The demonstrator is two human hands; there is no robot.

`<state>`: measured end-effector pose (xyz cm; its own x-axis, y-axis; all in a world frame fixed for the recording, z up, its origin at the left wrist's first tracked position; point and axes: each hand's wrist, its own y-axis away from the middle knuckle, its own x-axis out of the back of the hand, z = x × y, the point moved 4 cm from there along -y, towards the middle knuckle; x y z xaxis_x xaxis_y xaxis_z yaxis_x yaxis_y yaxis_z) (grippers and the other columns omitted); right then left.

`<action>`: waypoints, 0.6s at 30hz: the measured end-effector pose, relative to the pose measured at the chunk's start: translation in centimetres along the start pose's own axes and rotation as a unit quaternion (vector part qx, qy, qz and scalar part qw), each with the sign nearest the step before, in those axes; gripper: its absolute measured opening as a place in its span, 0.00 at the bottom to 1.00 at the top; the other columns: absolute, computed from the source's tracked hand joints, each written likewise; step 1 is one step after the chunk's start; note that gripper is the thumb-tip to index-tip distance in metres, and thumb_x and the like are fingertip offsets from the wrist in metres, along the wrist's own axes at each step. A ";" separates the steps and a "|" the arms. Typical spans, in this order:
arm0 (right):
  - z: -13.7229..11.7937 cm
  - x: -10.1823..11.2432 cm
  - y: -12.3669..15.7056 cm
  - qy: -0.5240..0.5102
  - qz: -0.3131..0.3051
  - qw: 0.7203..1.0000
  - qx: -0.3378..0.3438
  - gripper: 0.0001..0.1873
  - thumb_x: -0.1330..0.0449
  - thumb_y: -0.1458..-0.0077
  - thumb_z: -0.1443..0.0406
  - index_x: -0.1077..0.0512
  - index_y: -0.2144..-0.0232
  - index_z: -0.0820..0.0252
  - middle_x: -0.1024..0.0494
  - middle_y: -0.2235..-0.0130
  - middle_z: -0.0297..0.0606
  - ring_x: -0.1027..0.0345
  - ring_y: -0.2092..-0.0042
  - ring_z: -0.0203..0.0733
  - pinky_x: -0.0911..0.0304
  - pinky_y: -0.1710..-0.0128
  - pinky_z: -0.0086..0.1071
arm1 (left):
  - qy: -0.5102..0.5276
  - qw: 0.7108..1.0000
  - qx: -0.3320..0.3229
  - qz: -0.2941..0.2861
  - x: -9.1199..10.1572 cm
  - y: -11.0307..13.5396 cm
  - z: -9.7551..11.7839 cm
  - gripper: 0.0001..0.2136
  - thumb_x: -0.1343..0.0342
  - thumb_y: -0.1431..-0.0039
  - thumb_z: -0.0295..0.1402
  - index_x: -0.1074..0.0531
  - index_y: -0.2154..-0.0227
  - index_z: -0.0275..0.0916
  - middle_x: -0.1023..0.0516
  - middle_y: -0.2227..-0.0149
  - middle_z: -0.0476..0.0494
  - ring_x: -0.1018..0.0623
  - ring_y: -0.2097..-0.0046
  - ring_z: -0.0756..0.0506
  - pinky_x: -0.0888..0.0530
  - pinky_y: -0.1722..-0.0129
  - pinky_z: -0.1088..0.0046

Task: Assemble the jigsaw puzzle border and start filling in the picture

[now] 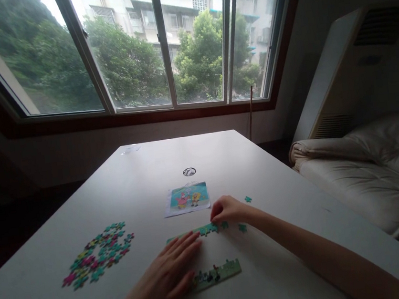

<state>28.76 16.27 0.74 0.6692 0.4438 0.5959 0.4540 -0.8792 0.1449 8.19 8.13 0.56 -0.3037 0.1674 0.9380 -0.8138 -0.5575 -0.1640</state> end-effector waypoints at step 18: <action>-0.2 2.5 1.8 0.155 -0.051 0.984 0.069 0.14 0.32 0.65 0.61 0.24 0.73 0.62 0.26 0.74 0.32 0.36 0.72 0.34 0.45 0.74 0.24 | -0.009 0.999 0.012 -0.031 -0.4 0.2 0.1 0.24 0.57 0.36 0.38 0.54 0.39 0.52 0.50 0.38 0.53 0.45 0.39 0.42 0.44 0.41 0.62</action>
<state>31.13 15.73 2.60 0.4145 0.4363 0.7987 0.5992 -0.7913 0.1214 8.19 7.85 0.20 -0.2438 0.1884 0.9514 -0.8191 -0.5653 -0.0979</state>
